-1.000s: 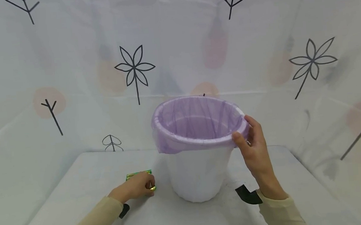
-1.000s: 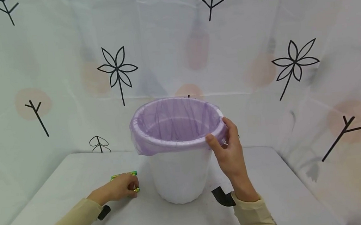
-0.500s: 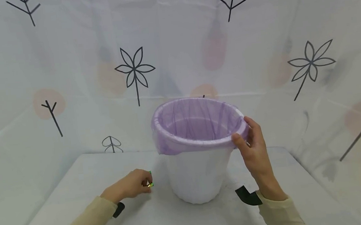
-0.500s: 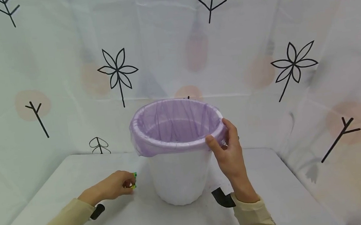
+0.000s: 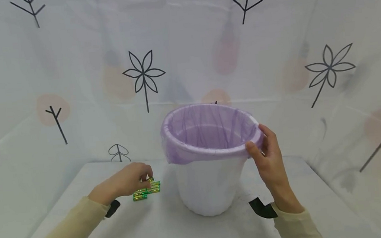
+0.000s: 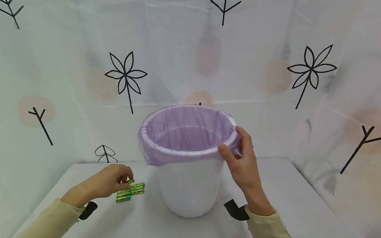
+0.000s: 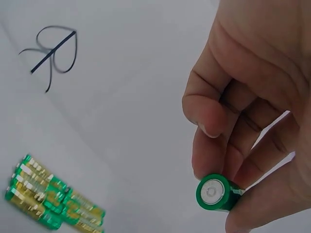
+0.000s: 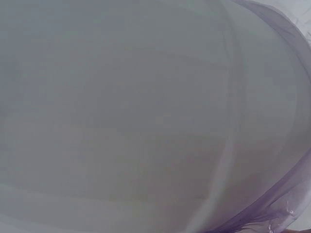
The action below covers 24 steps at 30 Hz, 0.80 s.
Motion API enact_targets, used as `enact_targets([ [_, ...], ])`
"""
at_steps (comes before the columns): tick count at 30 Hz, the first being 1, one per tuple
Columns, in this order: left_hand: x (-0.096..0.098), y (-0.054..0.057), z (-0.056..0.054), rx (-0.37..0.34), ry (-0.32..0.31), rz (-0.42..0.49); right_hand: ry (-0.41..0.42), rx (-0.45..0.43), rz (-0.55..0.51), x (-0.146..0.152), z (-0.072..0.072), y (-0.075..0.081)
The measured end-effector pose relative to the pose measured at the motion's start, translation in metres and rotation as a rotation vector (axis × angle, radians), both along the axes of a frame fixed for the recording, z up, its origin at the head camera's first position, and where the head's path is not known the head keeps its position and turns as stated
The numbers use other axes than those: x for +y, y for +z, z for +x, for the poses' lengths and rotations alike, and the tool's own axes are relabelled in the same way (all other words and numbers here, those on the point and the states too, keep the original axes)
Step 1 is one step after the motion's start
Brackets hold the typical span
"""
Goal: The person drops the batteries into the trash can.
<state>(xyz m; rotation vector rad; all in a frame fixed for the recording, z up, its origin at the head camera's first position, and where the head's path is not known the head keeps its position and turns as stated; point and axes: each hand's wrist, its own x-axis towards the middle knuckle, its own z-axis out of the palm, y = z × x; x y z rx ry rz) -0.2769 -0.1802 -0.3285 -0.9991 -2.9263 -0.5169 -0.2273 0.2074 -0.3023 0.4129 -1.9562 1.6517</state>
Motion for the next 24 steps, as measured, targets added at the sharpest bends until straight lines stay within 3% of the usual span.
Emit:
enact_targets([
  [5,-0.005,0.031,0.004,0.033,0.043,-0.007,-0.001,0.006,-0.011,0.001,0.001,-0.001],
  [14,-0.012,0.091,0.013,0.109,0.04,0.053,0.018,0.002,-0.02,-0.001,0.0,-0.002],
  [19,-0.002,0.119,0.012,0.159,0.015,0.078,0.019,0.008,-0.01,-0.001,-0.001,-0.002],
  [24,0.022,0.143,0.007,0.206,-0.044,0.069,0.018,0.013,-0.015,-0.001,0.0,-0.001],
])
